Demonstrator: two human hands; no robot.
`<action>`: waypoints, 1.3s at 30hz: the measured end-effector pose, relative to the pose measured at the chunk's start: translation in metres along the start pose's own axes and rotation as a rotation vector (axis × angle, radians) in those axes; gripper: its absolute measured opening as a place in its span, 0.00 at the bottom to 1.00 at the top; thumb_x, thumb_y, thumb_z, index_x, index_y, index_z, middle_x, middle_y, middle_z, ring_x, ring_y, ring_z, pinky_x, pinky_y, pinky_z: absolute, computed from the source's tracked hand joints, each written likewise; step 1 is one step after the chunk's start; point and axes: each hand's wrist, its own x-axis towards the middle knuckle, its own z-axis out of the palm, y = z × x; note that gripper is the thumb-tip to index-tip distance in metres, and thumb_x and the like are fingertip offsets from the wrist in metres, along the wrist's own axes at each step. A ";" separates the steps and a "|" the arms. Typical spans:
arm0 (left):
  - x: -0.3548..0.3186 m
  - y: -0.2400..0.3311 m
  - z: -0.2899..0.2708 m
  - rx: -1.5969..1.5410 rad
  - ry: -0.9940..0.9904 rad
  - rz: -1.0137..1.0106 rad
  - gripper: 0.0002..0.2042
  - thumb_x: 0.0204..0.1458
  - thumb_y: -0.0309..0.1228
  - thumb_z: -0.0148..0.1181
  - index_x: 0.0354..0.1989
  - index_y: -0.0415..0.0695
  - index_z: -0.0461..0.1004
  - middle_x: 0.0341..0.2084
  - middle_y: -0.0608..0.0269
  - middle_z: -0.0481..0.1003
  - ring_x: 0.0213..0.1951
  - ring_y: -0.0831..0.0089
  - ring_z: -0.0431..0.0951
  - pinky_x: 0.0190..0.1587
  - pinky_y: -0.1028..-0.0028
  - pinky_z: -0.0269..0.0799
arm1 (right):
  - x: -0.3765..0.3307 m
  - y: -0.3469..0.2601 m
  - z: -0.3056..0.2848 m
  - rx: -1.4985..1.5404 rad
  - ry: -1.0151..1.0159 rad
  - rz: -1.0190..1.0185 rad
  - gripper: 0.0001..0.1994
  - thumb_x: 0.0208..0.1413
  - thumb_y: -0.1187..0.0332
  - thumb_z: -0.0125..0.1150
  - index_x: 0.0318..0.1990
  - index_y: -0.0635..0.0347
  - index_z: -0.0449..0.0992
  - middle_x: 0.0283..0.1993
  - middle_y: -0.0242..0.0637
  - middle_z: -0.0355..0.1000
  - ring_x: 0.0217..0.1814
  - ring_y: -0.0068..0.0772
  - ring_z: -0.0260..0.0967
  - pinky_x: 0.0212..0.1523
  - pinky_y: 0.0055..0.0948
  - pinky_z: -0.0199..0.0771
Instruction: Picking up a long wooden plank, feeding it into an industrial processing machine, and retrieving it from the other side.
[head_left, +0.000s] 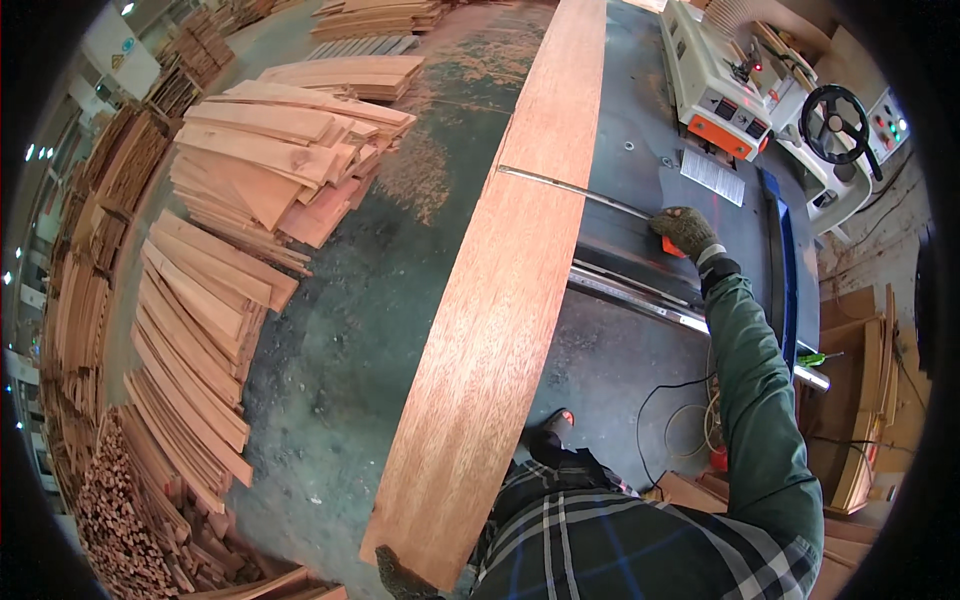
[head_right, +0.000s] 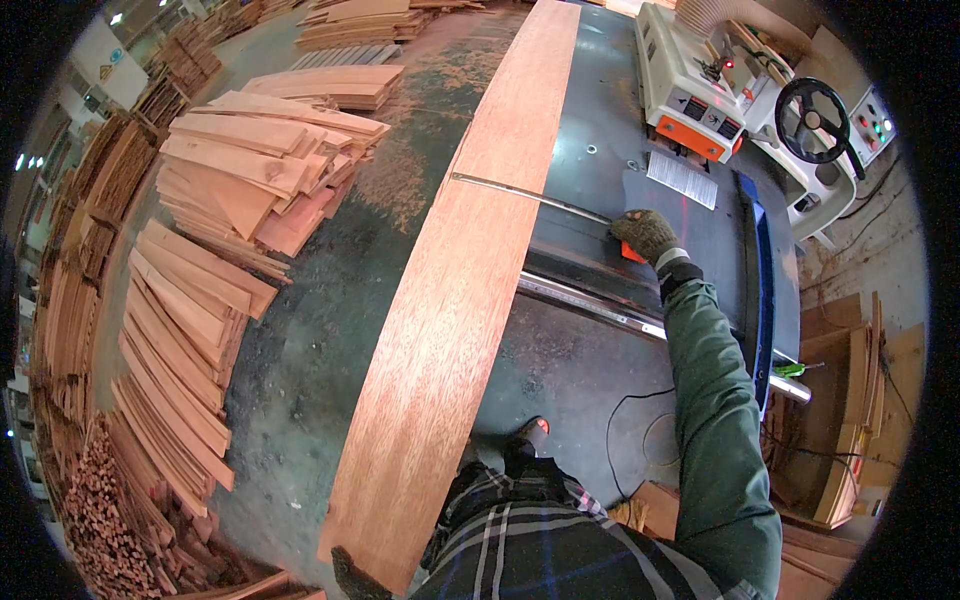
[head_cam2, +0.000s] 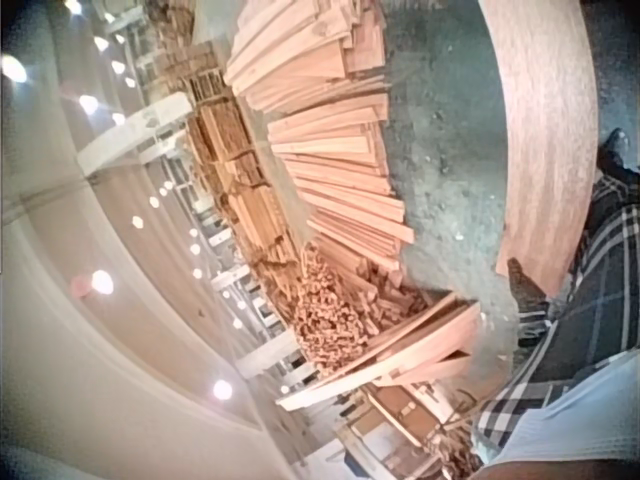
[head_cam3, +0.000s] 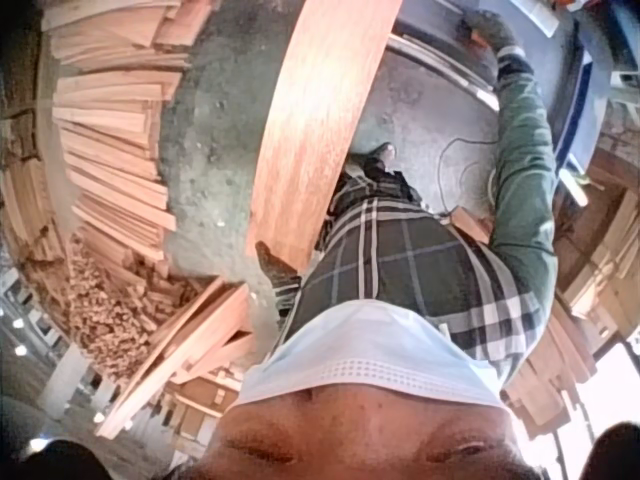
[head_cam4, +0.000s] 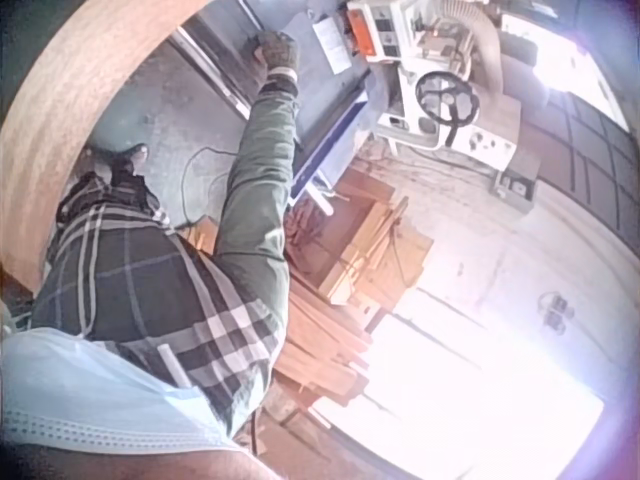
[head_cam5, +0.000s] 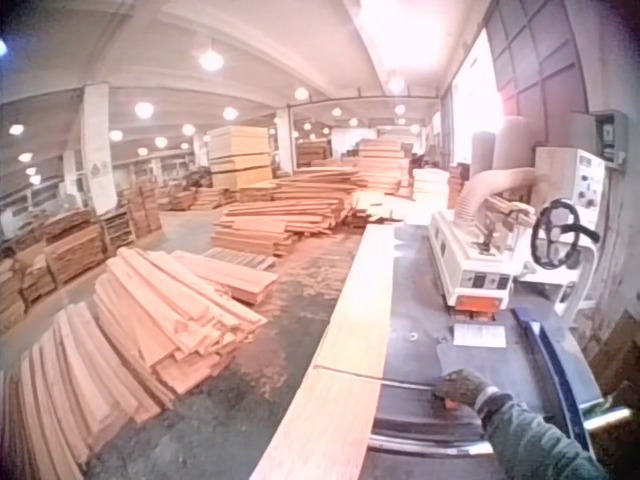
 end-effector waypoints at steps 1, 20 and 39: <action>0.000 0.000 0.000 -0.021 -0.007 -0.025 0.29 0.58 0.47 0.57 0.58 0.34 0.68 0.53 0.48 0.71 0.55 0.56 0.69 0.61 0.57 0.63 | 0.000 -0.001 0.000 0.158 -0.001 0.073 0.14 0.55 0.56 0.57 0.40 0.53 0.81 0.40 0.43 0.78 0.44 0.48 0.75 0.46 0.39 0.74; 0.015 -0.007 -0.014 0.051 -0.040 0.001 0.31 0.57 0.49 0.59 0.58 0.34 0.68 0.51 0.50 0.73 0.52 0.57 0.71 0.58 0.60 0.66 | -0.004 -0.013 0.004 0.408 0.073 0.286 0.15 0.53 0.57 0.62 0.39 0.59 0.82 0.35 0.43 0.79 0.38 0.40 0.75 0.44 0.35 0.74; 0.041 0.009 0.147 0.700 -0.987 0.296 0.29 0.63 0.46 0.50 0.63 0.35 0.59 0.58 0.51 0.67 0.54 0.58 0.71 0.56 0.59 0.70 | -0.249 -0.059 -0.052 0.639 0.617 0.576 0.16 0.53 0.63 0.64 0.46 0.64 0.78 0.38 0.41 0.78 0.41 0.33 0.74 0.46 0.30 0.73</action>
